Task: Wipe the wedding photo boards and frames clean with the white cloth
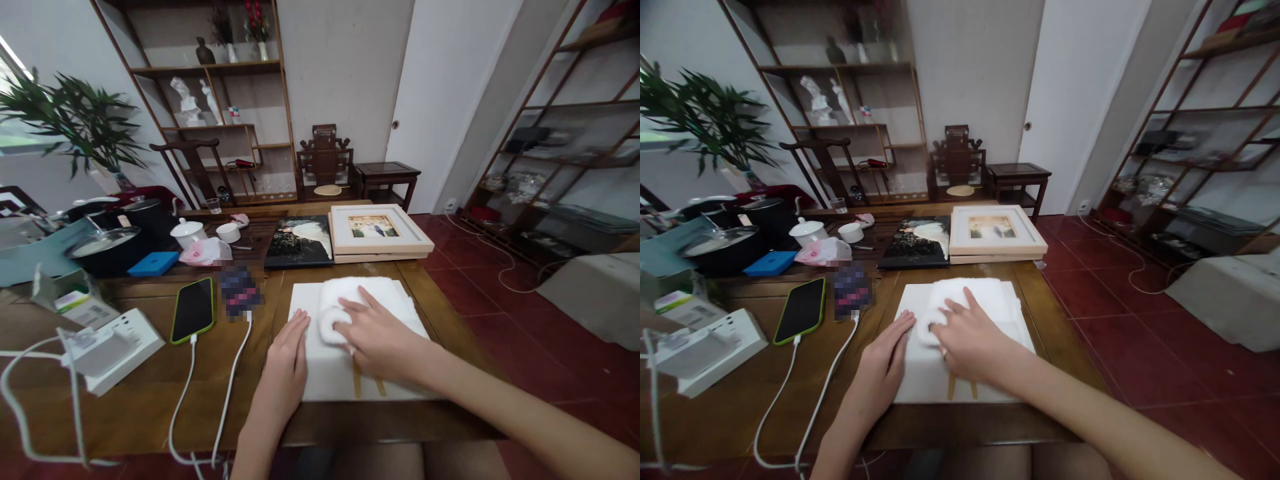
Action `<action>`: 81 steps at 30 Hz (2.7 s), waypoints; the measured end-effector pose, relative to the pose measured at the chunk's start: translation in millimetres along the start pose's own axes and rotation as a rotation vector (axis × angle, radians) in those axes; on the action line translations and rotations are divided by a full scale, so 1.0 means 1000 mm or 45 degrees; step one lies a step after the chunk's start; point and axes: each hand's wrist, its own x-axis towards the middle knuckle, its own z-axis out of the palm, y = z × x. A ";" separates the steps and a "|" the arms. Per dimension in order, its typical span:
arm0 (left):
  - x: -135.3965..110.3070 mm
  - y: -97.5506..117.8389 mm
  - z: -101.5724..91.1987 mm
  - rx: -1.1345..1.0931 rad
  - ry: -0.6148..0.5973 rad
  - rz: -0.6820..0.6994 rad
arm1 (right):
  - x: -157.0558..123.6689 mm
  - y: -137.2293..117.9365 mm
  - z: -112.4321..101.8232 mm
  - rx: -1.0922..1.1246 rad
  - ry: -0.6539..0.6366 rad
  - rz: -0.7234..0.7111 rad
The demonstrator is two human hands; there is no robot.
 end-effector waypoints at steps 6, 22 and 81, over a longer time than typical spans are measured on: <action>0.001 0.007 -0.006 -0.060 -0.013 0.026 | 0.039 0.008 0.011 -0.077 0.067 0.095; 0.003 0.017 -0.017 -0.189 -0.026 -0.076 | -0.039 -0.042 0.005 0.112 0.003 -0.363; 0.003 0.006 -0.003 0.050 -0.034 0.045 | -0.038 0.086 0.025 0.145 0.125 0.224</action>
